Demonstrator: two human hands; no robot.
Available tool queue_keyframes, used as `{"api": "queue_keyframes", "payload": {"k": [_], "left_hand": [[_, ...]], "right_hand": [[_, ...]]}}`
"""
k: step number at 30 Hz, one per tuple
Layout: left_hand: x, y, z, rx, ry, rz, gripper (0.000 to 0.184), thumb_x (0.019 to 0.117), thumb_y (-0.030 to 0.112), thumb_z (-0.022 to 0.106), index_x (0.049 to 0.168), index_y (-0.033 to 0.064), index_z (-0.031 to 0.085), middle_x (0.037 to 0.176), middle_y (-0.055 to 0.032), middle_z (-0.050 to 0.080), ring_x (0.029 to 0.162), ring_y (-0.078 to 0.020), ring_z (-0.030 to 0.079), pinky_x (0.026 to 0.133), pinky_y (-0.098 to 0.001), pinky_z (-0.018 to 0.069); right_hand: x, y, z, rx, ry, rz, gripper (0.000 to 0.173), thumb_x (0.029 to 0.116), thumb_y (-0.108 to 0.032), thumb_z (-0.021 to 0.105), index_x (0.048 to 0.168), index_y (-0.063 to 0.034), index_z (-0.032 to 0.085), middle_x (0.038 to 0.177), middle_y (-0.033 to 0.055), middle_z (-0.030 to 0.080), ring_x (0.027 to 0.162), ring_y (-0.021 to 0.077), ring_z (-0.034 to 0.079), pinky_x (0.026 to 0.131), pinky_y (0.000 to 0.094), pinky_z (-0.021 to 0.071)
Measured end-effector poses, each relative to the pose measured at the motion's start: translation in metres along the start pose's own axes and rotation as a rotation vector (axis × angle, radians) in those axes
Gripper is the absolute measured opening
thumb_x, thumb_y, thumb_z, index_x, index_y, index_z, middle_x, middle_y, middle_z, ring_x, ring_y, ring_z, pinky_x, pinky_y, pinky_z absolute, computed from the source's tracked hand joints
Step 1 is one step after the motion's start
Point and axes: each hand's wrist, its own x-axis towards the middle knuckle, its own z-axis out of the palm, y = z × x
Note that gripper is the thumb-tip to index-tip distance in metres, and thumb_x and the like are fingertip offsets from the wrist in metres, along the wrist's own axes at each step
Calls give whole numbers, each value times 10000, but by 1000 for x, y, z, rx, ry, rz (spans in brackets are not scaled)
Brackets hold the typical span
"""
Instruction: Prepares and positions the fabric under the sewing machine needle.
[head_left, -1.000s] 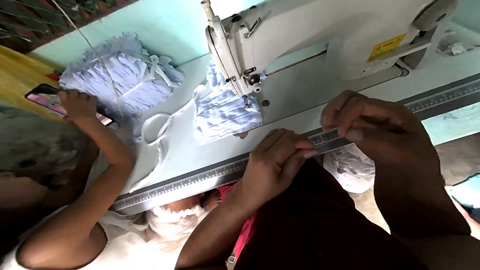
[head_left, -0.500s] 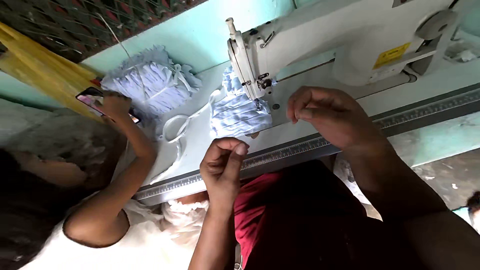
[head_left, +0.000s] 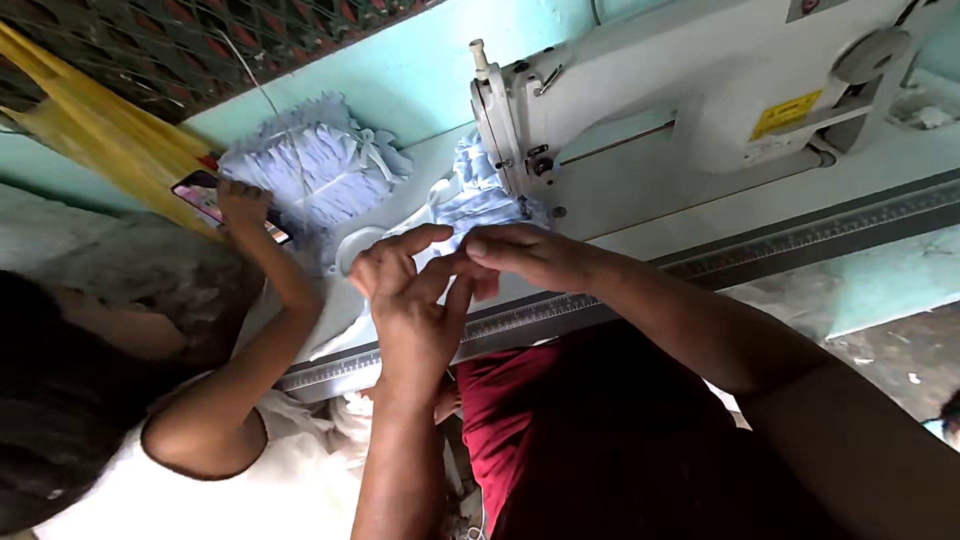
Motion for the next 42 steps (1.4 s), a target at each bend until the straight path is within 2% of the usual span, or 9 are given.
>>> {"api": "queue_keyframes", "payload": {"k": [2,5,8,15,19,25,32,39,42], "left_hand": [[-1,-7,0,10,2,-29,166,926,256,740,846,118,785,1235,-99,671,1180,-257,531,1038,-456,314],[-5,-12,4,8,-6,-74,149,925,254,745,856,129,786,1246,-90,662,1188,-250,522,1045,-458,307],[-6,-15,11,10,-22,-85,158,935,255,739,867,117,777,1255,-105,653,1181,-268,521,1039,-468,311],[-9,-21,33,68,-164,-101,274,1011,297,598,918,96,760,1294,-135,644,1194,-342,537,1025,-551,323],[-13,-22,54,-71,-246,-166,225,984,283,643,929,100,761,1307,-120,631,1221,-330,528,1036,-560,333],[-7,-21,84,-174,-327,-240,108,943,193,702,960,99,752,1349,-103,615,1249,-331,523,1022,-581,353],[0,-23,108,-110,-393,-217,236,1020,227,581,959,77,753,1327,-120,627,1239,-356,537,1019,-623,337],[7,-37,118,-270,-394,-334,162,962,219,687,989,81,768,1329,-127,633,1237,-359,537,993,-628,349],[10,-45,122,-304,-392,-391,138,920,193,742,1001,84,764,1328,-138,633,1266,-372,533,1020,-653,354]], "right_hand": [[1,5,-1,-53,-32,49,357,1099,-215,404,1030,25,659,765,17,628,655,33,571,633,208,491],[2,10,-5,-145,1,27,265,1069,-148,474,994,18,666,875,38,660,756,22,557,697,207,459],[2,13,-6,-193,100,99,255,1074,-149,477,950,-4,647,795,9,594,684,27,508,628,202,414],[-6,22,-14,-304,175,184,184,1031,-140,563,982,4,667,772,58,614,672,103,569,643,282,486],[-19,30,-21,-332,203,277,162,1017,-109,584,1042,16,683,808,95,632,702,149,581,679,339,503],[-32,53,-41,-426,251,305,158,1008,-136,602,1035,-11,695,745,51,574,642,122,498,625,324,446],[-33,62,-58,-525,251,335,213,1036,-174,574,1034,-5,705,834,107,667,739,184,620,710,390,521],[-26,67,-64,-510,293,394,185,1003,-150,628,1058,5,714,832,109,644,724,184,574,698,387,495],[-18,68,-65,-494,344,467,195,1008,-155,627,1087,1,712,902,132,671,787,212,611,756,419,519]]}}
